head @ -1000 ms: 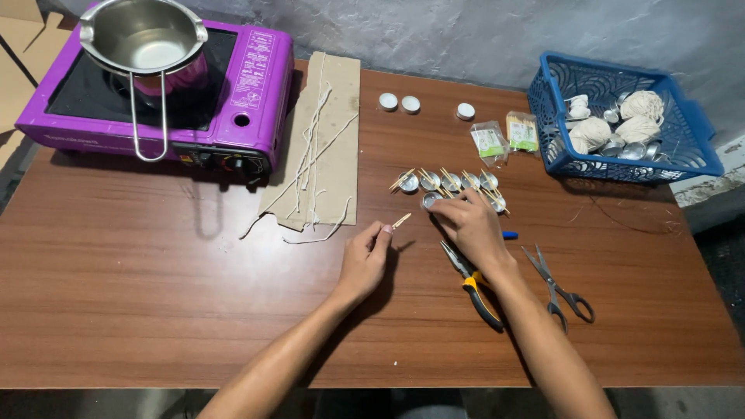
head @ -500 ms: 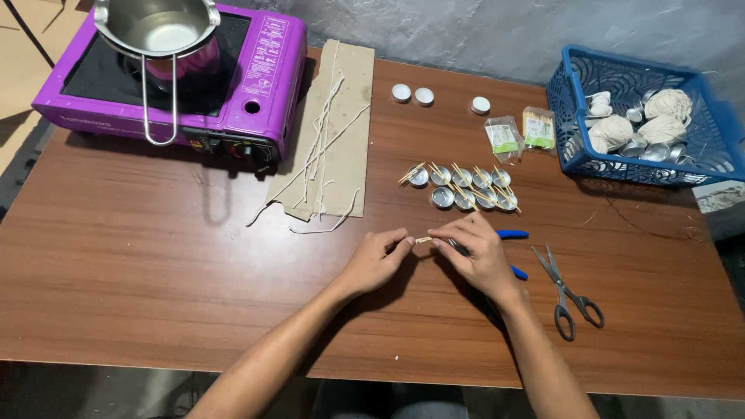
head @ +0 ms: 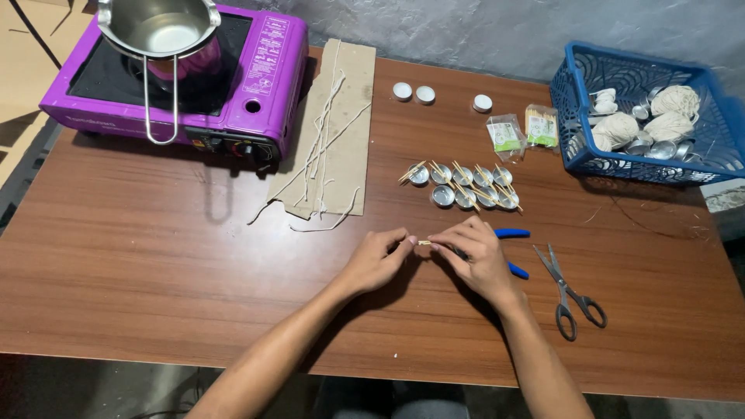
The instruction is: Assembling candle wicks by inserting them into metal tabs and securing them using pliers and scissors.
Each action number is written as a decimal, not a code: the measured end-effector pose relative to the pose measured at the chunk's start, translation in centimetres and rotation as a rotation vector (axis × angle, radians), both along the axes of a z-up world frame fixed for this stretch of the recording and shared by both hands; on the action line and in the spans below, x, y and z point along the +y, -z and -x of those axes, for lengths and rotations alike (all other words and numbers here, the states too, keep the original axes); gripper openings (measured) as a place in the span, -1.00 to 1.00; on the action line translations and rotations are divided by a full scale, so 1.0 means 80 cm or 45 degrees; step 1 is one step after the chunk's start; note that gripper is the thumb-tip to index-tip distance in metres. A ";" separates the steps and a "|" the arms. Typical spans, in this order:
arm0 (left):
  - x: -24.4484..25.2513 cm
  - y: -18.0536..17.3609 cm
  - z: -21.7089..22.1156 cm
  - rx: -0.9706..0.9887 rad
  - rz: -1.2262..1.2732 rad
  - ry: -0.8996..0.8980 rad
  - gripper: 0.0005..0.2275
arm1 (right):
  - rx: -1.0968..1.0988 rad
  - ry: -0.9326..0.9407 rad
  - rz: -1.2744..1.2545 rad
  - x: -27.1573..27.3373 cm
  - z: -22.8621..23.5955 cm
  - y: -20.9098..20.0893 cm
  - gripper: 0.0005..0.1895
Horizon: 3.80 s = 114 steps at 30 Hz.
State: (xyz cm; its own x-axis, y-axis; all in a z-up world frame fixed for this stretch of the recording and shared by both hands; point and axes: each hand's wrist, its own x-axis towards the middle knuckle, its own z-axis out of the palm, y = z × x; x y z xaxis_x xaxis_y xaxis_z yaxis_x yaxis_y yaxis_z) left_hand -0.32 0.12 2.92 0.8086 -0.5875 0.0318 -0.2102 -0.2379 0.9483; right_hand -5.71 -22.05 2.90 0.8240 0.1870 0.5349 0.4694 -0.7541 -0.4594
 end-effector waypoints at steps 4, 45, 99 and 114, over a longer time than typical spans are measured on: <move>0.001 0.010 -0.005 0.094 0.086 -0.150 -0.71 | -0.028 0.119 -0.025 -0.026 -0.009 0.016 -0.91; -0.003 0.016 -0.003 0.097 0.110 -0.198 -0.76 | 0.039 0.816 0.355 -0.022 -0.052 0.042 -0.89; -0.003 0.011 -0.003 0.085 0.096 -0.189 -0.79 | -0.014 0.494 0.356 -0.063 -0.072 0.035 -0.92; -0.026 -0.038 -0.027 -0.807 -0.262 -0.164 -0.85 | -0.177 0.492 0.457 -0.059 -0.079 0.056 -0.94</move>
